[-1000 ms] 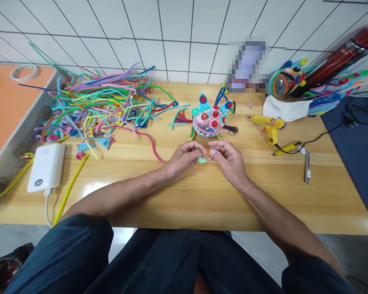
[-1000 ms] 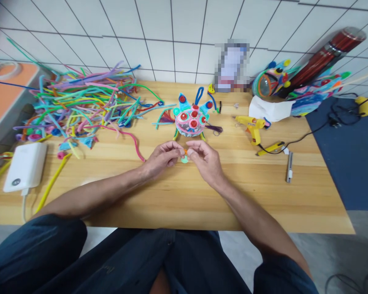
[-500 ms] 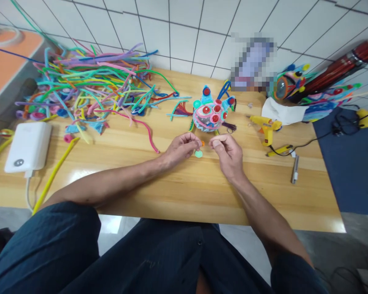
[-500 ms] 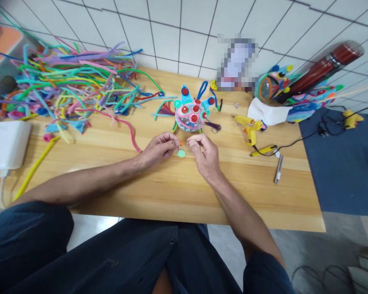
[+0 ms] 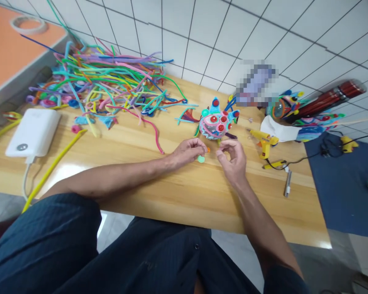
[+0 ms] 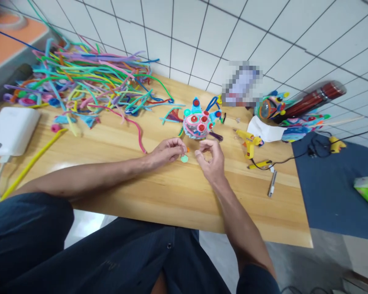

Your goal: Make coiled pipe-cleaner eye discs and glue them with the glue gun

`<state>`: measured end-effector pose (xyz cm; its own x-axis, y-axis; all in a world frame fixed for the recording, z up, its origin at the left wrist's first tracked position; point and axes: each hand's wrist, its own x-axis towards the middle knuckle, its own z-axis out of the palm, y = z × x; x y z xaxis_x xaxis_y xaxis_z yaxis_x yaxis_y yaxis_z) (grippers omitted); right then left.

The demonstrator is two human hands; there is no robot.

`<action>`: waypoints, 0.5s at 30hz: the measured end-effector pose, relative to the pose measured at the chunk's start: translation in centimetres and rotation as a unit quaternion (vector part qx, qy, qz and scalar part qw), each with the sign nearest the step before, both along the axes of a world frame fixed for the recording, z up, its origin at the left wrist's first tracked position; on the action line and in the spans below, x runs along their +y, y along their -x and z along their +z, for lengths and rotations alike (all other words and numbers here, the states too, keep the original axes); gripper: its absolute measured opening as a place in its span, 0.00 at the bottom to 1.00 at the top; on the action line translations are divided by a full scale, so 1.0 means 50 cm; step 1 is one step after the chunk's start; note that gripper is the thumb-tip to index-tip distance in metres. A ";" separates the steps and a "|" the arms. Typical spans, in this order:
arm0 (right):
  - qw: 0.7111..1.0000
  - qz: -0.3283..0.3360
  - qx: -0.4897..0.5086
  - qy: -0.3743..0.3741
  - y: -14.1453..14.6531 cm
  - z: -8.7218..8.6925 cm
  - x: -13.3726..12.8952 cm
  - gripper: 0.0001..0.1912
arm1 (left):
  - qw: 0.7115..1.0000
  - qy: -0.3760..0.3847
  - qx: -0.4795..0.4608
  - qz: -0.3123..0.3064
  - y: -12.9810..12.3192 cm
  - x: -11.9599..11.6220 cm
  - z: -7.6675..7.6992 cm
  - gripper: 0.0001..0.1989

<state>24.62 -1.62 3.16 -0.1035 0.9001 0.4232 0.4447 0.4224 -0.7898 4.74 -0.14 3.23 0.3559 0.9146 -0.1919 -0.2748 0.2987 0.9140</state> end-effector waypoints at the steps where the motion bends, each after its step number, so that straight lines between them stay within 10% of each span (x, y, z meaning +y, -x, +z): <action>1: 0.999 0.028 -0.017 0.004 0.002 0.002 -0.001 0.13 | 1.000 -0.001 -0.001 -0.006 0.000 0.000 -0.002 0.02; 15: 0.995 0.044 0.016 0.086 0.014 -0.043 -0.017 0.13 | 0.999 -0.015 -0.023 -0.020 0.001 0.005 -0.027 0.07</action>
